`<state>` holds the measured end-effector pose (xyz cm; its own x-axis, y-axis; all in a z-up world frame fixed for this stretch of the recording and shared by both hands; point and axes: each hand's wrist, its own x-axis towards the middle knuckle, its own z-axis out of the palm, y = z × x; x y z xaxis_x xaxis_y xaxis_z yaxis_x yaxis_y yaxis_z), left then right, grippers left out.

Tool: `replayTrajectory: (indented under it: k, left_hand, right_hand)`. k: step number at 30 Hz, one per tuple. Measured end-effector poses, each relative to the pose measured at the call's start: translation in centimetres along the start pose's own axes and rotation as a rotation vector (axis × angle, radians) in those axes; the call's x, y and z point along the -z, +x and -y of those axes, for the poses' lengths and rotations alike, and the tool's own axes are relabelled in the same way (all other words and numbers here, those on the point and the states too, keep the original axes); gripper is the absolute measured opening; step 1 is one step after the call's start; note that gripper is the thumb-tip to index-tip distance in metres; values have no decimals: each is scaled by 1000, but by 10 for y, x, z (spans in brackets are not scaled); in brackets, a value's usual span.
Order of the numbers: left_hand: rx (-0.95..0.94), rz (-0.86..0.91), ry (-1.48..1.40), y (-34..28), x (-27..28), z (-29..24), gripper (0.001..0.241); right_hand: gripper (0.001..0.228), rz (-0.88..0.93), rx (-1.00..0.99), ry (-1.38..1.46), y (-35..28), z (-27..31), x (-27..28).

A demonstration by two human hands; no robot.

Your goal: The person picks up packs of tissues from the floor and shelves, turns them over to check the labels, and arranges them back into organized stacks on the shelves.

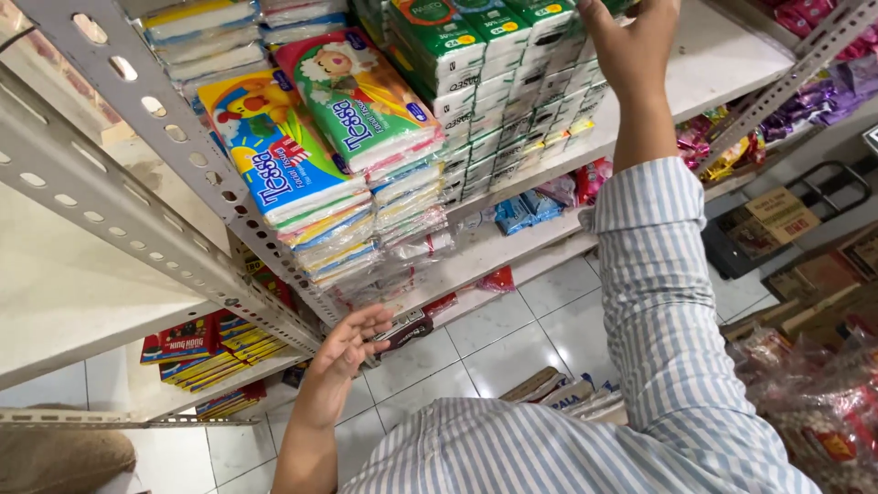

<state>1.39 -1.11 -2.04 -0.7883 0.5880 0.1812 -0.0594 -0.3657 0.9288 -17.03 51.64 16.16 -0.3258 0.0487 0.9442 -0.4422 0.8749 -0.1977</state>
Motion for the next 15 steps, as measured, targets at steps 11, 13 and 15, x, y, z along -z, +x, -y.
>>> replayTrajectory:
  k: [11,13,15]
  left_hand:
    - [21,-119,5,19,-23,21,83]
    - [23,-145,13,22,-30,26,83]
    - [11,-170,22,24,-35,31,83]
  right_hand:
    - [34,341,-212,102,42,-37,-3]
    - [35,339,-31,-188,47,-51,-4]
    - [26,523,-117,-246,53,-74,-17]
